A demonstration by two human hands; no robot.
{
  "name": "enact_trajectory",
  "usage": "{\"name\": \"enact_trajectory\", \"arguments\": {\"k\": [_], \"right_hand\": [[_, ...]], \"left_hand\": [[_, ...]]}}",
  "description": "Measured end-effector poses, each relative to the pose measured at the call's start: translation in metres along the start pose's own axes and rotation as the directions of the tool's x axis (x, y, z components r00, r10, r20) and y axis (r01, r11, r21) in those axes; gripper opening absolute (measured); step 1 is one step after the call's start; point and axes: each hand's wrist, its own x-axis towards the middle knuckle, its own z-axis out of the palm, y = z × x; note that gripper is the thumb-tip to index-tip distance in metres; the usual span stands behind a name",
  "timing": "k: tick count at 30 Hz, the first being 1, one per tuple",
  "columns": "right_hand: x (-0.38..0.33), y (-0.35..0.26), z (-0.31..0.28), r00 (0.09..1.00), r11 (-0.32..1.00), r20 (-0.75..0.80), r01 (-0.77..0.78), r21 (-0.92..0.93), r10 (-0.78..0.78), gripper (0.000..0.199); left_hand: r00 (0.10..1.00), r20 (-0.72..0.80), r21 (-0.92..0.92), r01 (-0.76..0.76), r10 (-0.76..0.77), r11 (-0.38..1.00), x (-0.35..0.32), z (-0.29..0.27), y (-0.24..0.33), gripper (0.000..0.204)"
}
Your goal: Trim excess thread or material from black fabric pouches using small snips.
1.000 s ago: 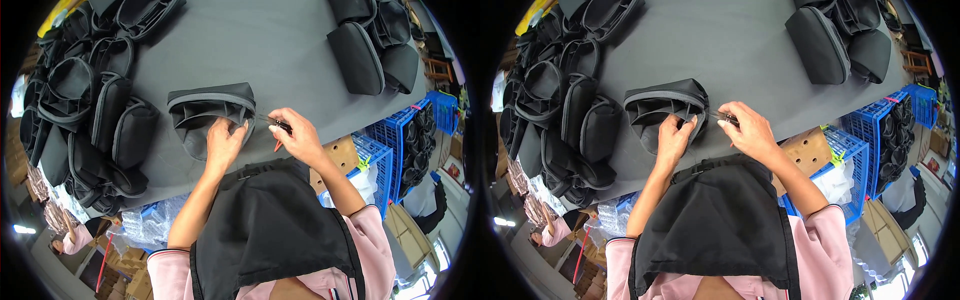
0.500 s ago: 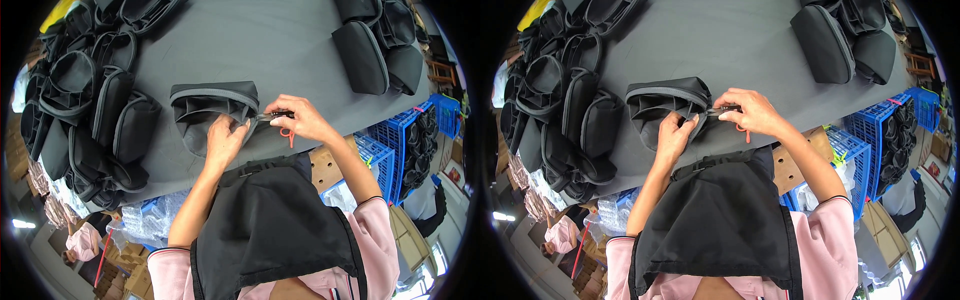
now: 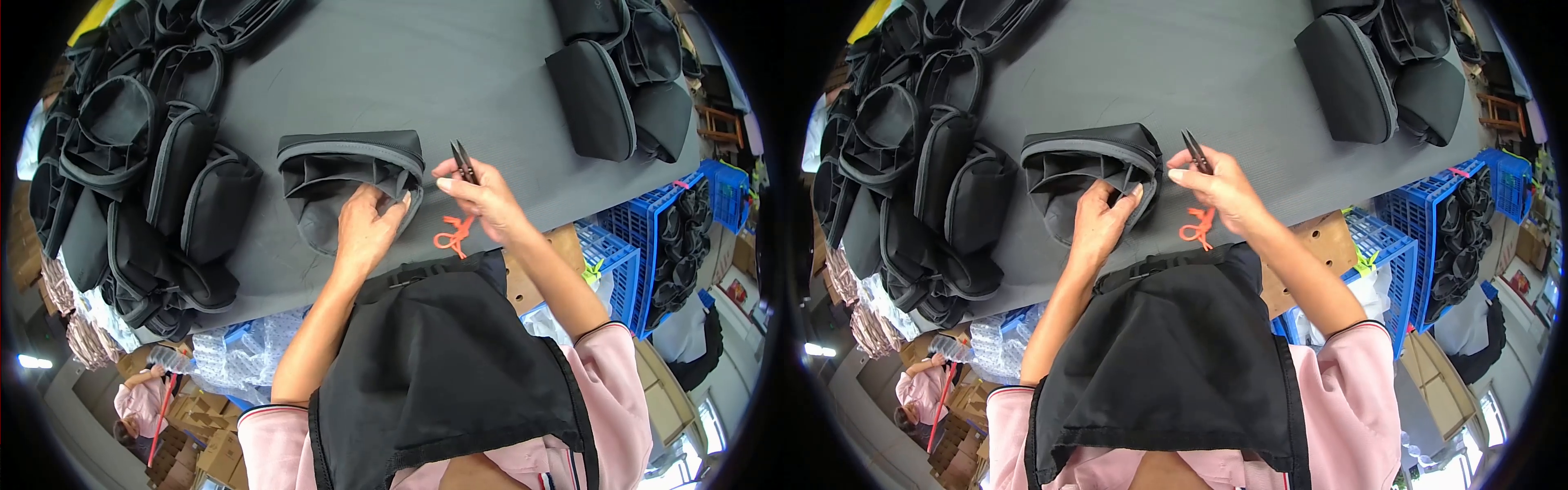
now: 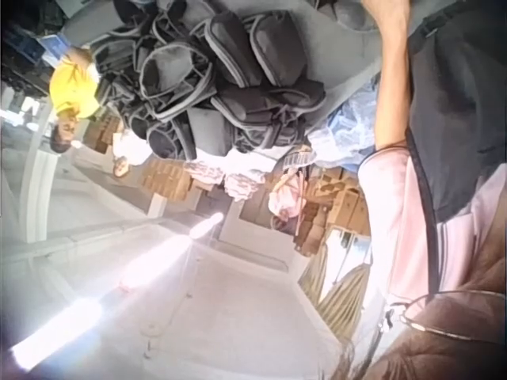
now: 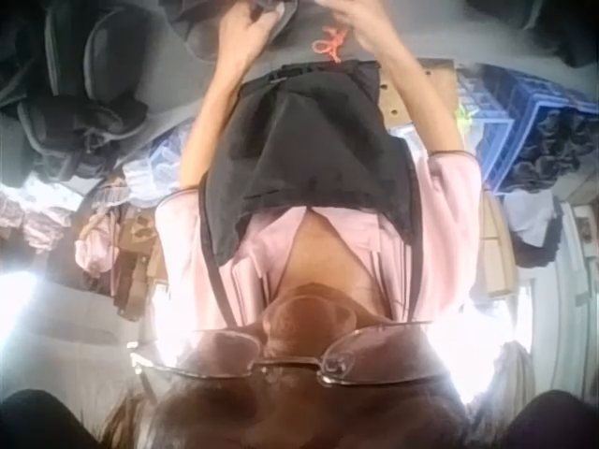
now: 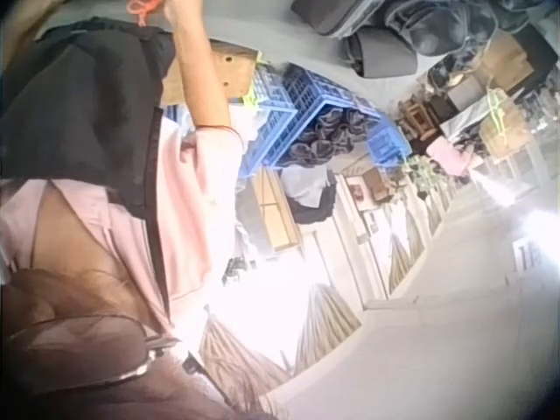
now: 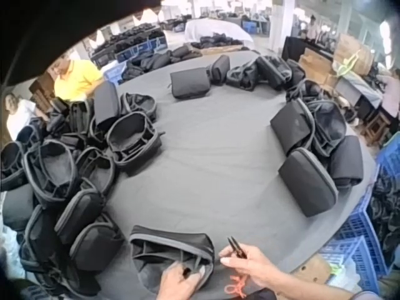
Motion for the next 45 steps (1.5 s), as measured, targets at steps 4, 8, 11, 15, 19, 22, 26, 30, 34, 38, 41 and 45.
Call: {"name": "enact_trajectory", "arguments": {"k": [4, 8, 11, 15, 19, 22, 26, 30, 34, 38, 41, 45], "right_hand": [[0.006, 0.014, 0.019, 0.996, 0.971, -0.011, -0.089, 0.222, 0.094, 0.021], [0.008, 0.011, 0.030, 0.991, 0.987, -0.095, -0.082, 0.136, 0.096, 0.019], [0.009, 0.013, 0.031, 0.989, 0.997, -0.150, 0.010, 0.077, 0.002, 0.017], [0.002, 0.016, 0.037, 0.967, 0.996, -0.254, 0.054, 0.068, -0.035, 0.015], [-0.005, 0.027, 0.041, 0.913, 0.973, -0.374, 0.211, 0.096, -0.162, 0.008], [-0.009, 0.033, 0.039, 0.872, 0.947, -0.401, 0.320, 0.030, -0.282, 0.007], [-0.025, 0.029, 0.035, 0.885, 0.961, -0.377, 0.265, -0.075, -0.273, 0.007], [-0.045, 0.019, 0.024, 0.971, 0.949, -0.109, 0.179, -0.259, -0.213, 0.014], [-0.043, 0.023, 0.018, 0.801, 0.731, -0.226, 0.338, -0.593, -0.554, 0.025], [-0.043, 0.013, 0.014, 0.759, 0.506, -0.088, 0.337, -0.794, -0.645, 0.021], [-0.043, 0.012, 0.014, 0.772, 0.516, -0.080, 0.341, -0.786, -0.631, 0.018], [-0.037, 0.019, 0.017, 0.789, 0.637, -0.149, 0.352, -0.686, -0.596, 0.018]], "left_hand": [[0.996, 0.092, 0.151, -0.005, -0.009, 0.989, -0.001, 0.000, 0.003, 0.043], [0.988, 0.149, 0.170, -0.068, 0.043, 0.983, 0.000, -0.001, 0.000, 0.051], [0.995, 0.097, 0.217, -0.046, 0.025, 0.975, 0.002, 0.004, 0.007, 0.051], [0.996, 0.086, 0.186, -0.021, 0.005, 0.982, 0.001, 0.011, 0.004, 0.049], [0.998, 0.050, 0.193, -0.057, 0.048, 0.980, 0.000, 0.017, 0.004, 0.042], [0.999, 0.034, 0.200, -0.032, 0.026, 0.979, 0.001, 0.019, 0.007, 0.040], [0.998, -0.023, 0.191, -0.051, 0.056, 0.980, 0.005, 0.019, 0.004, 0.038], [0.997, -0.043, 0.109, -0.056, 0.061, 0.992, 0.007, 0.018, -0.002, 0.037], [0.997, -0.041, 0.033, -0.061, 0.062, 0.998, 0.008, 0.018, -0.002, 0.037], [0.997, -0.035, 0.006, -0.069, 0.069, 0.998, 0.007, 0.015, 0.000, 0.037], [0.998, -0.041, 0.016, -0.048, 0.048, 0.999, 0.006, 0.014, 0.004, 0.038], [0.999, -0.028, 0.033, -0.026, 0.027, 0.999, 0.006, 0.013, 0.005, 0.039]]}}
